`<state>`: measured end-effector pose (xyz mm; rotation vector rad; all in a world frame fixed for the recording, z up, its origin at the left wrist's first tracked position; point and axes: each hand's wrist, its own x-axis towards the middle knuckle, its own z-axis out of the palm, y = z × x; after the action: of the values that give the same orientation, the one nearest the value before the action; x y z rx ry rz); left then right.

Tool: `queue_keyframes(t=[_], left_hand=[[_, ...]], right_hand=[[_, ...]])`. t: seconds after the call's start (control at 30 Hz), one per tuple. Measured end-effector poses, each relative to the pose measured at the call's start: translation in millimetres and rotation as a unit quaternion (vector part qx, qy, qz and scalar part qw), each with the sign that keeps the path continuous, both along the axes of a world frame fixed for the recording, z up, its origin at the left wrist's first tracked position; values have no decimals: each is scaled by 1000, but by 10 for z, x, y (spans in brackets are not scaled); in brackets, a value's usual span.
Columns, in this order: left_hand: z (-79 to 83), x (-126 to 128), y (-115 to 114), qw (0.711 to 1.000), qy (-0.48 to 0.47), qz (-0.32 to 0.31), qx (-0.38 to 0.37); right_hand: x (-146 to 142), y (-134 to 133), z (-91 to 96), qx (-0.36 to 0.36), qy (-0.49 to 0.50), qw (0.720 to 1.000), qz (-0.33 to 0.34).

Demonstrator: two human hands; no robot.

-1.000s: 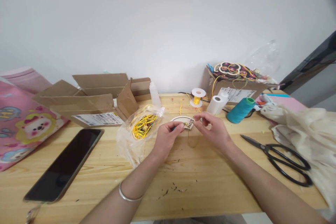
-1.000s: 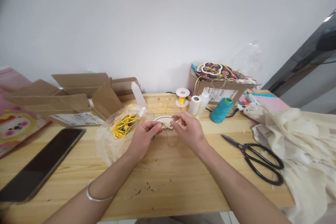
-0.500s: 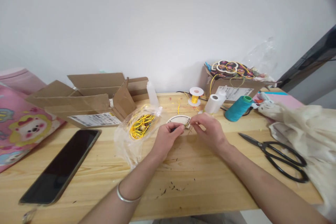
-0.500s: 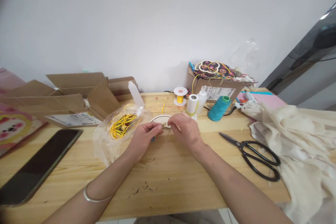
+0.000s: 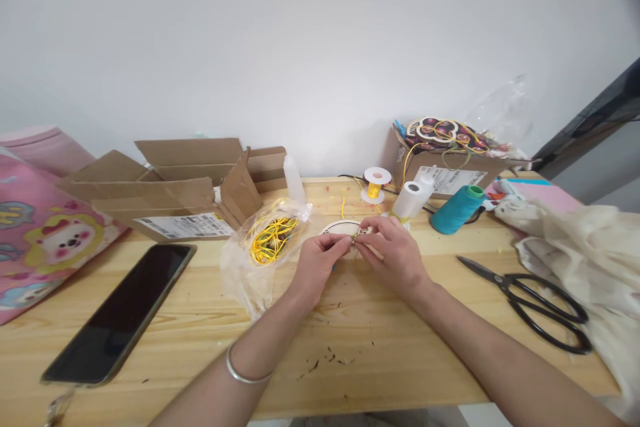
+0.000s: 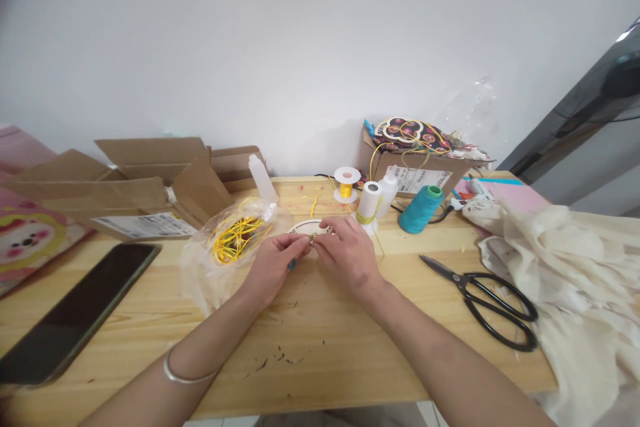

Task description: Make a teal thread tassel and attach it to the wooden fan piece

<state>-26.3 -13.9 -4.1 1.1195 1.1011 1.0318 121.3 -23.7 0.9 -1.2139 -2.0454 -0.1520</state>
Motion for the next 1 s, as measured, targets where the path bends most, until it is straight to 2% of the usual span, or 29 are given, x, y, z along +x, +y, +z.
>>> queue_keyframes(t=[0.1, 0.23, 0.47, 0.57, 0.67, 0.77, 0.83, 0.9, 1.0], left_hand=[[9, 0, 3, 998, 49, 18, 33], [20, -12, 4, 988, 116, 8, 105], [64, -31, -28, 937, 243, -38, 246], [83, -32, -36, 921, 258, -71, 283], [81, -33, -33, 916, 249, -93, 300], [66, -36, -29, 915, 241, -96, 310], [60, -41, -30, 913, 240, -92, 318], [66, -46, -32, 909, 241, -81, 330], [91, -51, -33, 904, 245, -57, 347]], right_hand=[[-13, -32, 30, 53, -97, 994, -28], [-4, -76, 95, 81, -166, 983, -12], [67, -37, 179, 75, -188, 978, 45], [115, 28, 166, 53, -136, 988, 42], [165, 87, 141, -21, -30, 997, 64], [188, 113, 116, -145, 86, 979, 116], [179, 110, 104, -241, 160, 949, 127], [158, 93, 91, -335, 232, 905, 125], [128, 51, 57, -427, 311, 841, 122]])
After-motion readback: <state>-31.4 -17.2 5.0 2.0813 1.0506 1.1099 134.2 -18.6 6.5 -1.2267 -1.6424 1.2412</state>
